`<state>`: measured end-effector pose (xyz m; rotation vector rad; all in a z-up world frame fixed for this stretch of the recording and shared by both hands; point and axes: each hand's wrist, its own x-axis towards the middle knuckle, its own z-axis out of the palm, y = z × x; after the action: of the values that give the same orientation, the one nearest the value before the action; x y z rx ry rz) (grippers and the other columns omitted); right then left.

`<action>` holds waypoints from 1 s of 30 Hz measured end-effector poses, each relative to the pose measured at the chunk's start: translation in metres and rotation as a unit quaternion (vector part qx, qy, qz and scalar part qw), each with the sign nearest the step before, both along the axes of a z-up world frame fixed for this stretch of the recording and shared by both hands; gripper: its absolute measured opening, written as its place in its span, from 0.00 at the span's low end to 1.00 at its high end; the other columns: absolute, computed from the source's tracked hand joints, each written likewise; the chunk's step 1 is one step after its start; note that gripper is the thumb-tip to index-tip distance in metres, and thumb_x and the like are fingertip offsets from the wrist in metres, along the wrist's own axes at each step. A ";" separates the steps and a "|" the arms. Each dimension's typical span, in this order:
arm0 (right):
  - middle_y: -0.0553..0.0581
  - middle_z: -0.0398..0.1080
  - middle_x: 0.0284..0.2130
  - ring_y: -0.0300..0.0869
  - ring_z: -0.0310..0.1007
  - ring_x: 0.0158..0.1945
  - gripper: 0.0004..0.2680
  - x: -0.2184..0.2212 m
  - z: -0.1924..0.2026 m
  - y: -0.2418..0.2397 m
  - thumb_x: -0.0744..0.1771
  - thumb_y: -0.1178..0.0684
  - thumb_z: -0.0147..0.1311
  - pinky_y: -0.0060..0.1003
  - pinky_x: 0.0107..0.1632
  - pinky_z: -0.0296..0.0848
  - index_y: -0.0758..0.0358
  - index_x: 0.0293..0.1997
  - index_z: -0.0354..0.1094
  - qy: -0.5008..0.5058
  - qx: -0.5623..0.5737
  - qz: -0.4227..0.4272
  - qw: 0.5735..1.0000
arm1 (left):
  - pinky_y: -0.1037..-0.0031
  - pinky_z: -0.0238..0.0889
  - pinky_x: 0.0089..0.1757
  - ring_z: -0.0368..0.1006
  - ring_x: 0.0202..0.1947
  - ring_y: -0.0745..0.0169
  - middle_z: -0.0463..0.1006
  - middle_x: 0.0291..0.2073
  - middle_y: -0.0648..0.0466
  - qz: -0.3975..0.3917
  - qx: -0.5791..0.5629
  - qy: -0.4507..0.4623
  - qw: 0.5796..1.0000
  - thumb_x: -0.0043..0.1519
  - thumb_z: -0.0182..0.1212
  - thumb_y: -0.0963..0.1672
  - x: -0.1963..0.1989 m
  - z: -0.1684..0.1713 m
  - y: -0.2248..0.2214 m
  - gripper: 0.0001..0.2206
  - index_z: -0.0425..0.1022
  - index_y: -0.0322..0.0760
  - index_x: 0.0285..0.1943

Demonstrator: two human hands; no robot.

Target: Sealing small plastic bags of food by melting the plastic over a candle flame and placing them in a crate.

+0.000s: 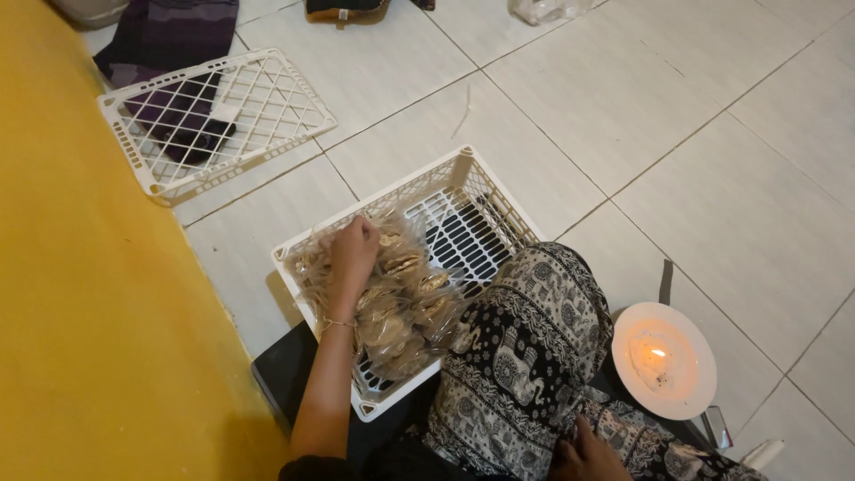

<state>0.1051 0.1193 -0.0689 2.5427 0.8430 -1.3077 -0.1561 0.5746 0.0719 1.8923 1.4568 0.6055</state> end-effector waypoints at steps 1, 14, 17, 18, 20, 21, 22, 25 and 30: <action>0.56 0.78 0.52 0.45 0.81 0.52 0.30 0.002 -0.007 -0.005 0.68 0.31 0.41 0.39 0.59 0.75 0.48 0.77 0.35 0.001 0.001 -0.004 1.000 | 0.37 0.28 0.67 0.70 0.26 0.64 0.69 0.19 0.63 -0.004 0.001 0.001 1.000 0.70 0.49 0.45 0.001 -0.004 0.002 0.12 0.68 0.45 0.31; 0.47 0.62 0.69 0.42 0.69 0.69 0.29 0.006 -0.042 -0.026 0.67 0.39 0.53 0.38 0.72 0.67 0.36 0.77 0.40 0.070 0.101 -0.133 0.983 | 0.40 0.32 0.67 0.61 0.63 0.38 0.74 0.38 0.50 -0.012 -0.120 0.143 0.982 0.71 0.48 0.49 0.019 0.014 0.013 0.15 0.70 0.40 0.34; 0.50 0.62 0.69 0.44 0.63 0.72 0.29 0.017 -0.048 -0.017 0.67 0.46 0.58 0.42 0.74 0.62 0.39 0.77 0.44 0.090 0.141 -0.178 0.970 | 0.40 0.44 0.60 0.71 0.52 0.36 0.75 0.33 0.45 0.005 -0.070 0.117 0.991 0.68 0.50 0.47 0.023 -0.028 0.026 0.13 0.72 0.36 0.35; 0.49 0.63 0.69 0.43 0.64 0.71 0.28 0.019 -0.048 -0.014 0.67 0.45 0.58 0.41 0.74 0.63 0.38 0.76 0.44 0.083 0.140 -0.165 0.973 | 0.42 0.58 0.53 0.71 0.51 0.31 0.78 0.42 0.35 0.015 -0.031 0.101 0.994 0.65 0.48 0.46 0.022 -0.050 0.031 0.16 0.80 0.31 0.45; 0.48 0.64 0.68 0.43 0.65 0.70 0.28 0.024 -0.046 -0.007 0.67 0.44 0.57 0.40 0.73 0.63 0.37 0.76 0.45 0.071 0.138 -0.144 0.977 | 0.43 0.59 0.52 0.72 0.49 0.30 0.78 0.41 0.35 0.033 -0.015 0.096 0.995 0.65 0.47 0.46 0.022 -0.041 0.029 0.15 0.80 0.31 0.44; 0.48 0.65 0.66 0.42 0.67 0.69 0.27 0.026 -0.045 -0.004 0.67 0.43 0.56 0.40 0.72 0.64 0.37 0.75 0.46 0.059 0.136 -0.128 0.981 | 0.44 0.61 0.52 0.73 0.48 0.30 0.78 0.39 0.35 0.046 0.000 0.093 0.995 0.65 0.46 0.45 0.022 -0.037 0.029 0.15 0.80 0.32 0.42; 0.48 0.65 0.66 0.42 0.67 0.69 0.27 0.027 -0.044 -0.003 0.67 0.43 0.56 0.40 0.72 0.64 0.37 0.75 0.46 0.060 0.135 -0.125 0.981 | 0.44 0.61 0.52 0.73 0.48 0.30 0.78 0.39 0.35 0.049 -0.001 0.093 0.994 0.65 0.46 0.45 0.020 -0.029 0.025 0.15 0.80 0.32 0.42; 0.46 0.68 0.64 0.41 0.69 0.67 0.25 0.030 -0.042 -0.003 0.67 0.40 0.54 0.38 0.71 0.66 0.35 0.74 0.48 0.037 0.125 -0.094 0.987 | 0.44 0.53 0.54 0.74 0.44 0.33 0.77 0.37 0.39 0.082 0.030 0.017 0.996 0.67 0.48 0.44 0.017 -0.007 0.015 0.12 0.78 0.33 0.43; 0.43 0.73 0.60 0.39 0.74 0.64 0.23 0.035 -0.040 -0.008 0.67 0.36 0.50 0.35 0.67 0.69 0.32 0.72 0.52 -0.009 0.106 -0.041 0.994 | 0.63 0.61 0.42 0.70 0.32 0.52 0.66 0.32 0.49 0.054 0.085 -0.182 0.978 0.72 0.46 0.43 0.012 0.052 -0.004 0.10 0.73 0.34 0.46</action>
<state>0.1396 0.1113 -0.1090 2.7741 0.9298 -1.2776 -0.1436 0.5702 0.1235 1.7197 1.3047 1.0961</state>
